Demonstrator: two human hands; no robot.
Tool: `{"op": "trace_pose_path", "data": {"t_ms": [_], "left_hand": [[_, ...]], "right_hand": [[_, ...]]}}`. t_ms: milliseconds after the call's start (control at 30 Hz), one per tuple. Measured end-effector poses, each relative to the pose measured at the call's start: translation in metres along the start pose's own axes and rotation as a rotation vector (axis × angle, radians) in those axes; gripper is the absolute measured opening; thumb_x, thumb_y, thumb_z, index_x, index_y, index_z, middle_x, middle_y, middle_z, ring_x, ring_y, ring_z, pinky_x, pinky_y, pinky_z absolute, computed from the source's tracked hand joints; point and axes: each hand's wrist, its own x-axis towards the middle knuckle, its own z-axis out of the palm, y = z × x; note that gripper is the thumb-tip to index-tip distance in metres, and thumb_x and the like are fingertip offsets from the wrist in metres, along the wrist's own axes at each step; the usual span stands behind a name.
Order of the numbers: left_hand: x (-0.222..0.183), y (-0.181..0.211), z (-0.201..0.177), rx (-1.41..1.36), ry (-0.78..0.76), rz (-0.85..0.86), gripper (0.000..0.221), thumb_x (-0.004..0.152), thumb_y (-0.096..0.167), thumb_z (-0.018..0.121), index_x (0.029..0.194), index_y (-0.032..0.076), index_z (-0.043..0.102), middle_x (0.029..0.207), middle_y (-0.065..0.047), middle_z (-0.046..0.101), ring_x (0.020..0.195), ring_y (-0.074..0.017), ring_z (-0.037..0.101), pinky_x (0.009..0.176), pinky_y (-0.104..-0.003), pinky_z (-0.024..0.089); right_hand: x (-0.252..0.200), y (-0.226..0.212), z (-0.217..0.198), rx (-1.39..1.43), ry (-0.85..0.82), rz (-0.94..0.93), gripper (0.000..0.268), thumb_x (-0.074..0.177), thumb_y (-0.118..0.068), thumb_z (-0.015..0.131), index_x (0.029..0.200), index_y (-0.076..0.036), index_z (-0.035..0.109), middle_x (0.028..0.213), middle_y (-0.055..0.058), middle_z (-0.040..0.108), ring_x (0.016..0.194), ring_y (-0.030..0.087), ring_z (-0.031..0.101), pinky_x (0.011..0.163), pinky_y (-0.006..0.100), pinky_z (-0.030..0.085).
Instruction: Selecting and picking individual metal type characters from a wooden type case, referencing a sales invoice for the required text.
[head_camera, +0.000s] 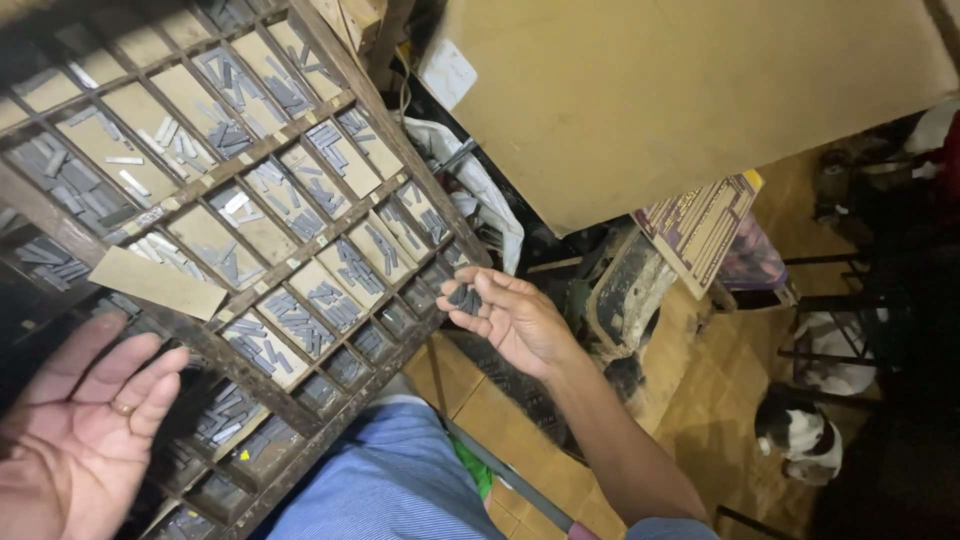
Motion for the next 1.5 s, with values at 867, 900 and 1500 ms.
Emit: {"op": "trace_pose_path", "data": {"t_ms": [867, 900, 1500], "left_hand": [[0.0, 0.002, 0.002, 0.056, 0.016, -0.011, 0.101, 0.083, 0.049, 0.022, 0.164, -0.012, 0.021, 0.148, -0.039, 0.034, 0.137, -0.0618, 0.04, 0.117, -0.06, 0.031], [0.0, 0.003, 0.004, 0.057, 0.022, -0.022, 0.1, 0.084, 0.05, 0.022, 0.164, -0.012, 0.021, 0.148, -0.038, 0.034, 0.137, -0.061, 0.041, 0.118, -0.06, 0.031], [0.0, -0.001, 0.003, -0.016, 0.026, -0.054, 0.096, 0.086, 0.047, 0.022, 0.164, -0.01, 0.023, 0.148, -0.036, 0.036, 0.137, -0.0587, 0.041, 0.117, -0.06, 0.032]], "right_hand": [[-0.02, -0.012, 0.019, -0.088, -0.014, -0.019, 0.034, 0.098, 0.003, 0.052, 0.13, 0.009, 0.061, 0.127, 0.028, 0.067, 0.124, 0.042, 0.065, 0.106, 0.044, 0.056], [-0.02, -0.012, 0.018, -0.094, -0.03, -0.023, 0.04, 0.093, 0.008, 0.05, 0.131, 0.008, 0.061, 0.129, 0.027, 0.066, 0.126, 0.043, 0.064, 0.108, 0.044, 0.055], [-0.016, -0.006, 0.019, -0.239, 0.009, -0.025, 0.044, 0.094, 0.007, 0.053, 0.138, 0.002, 0.058, 0.136, 0.024, 0.064, 0.13, 0.039, 0.063, 0.114, 0.046, 0.05]]}}
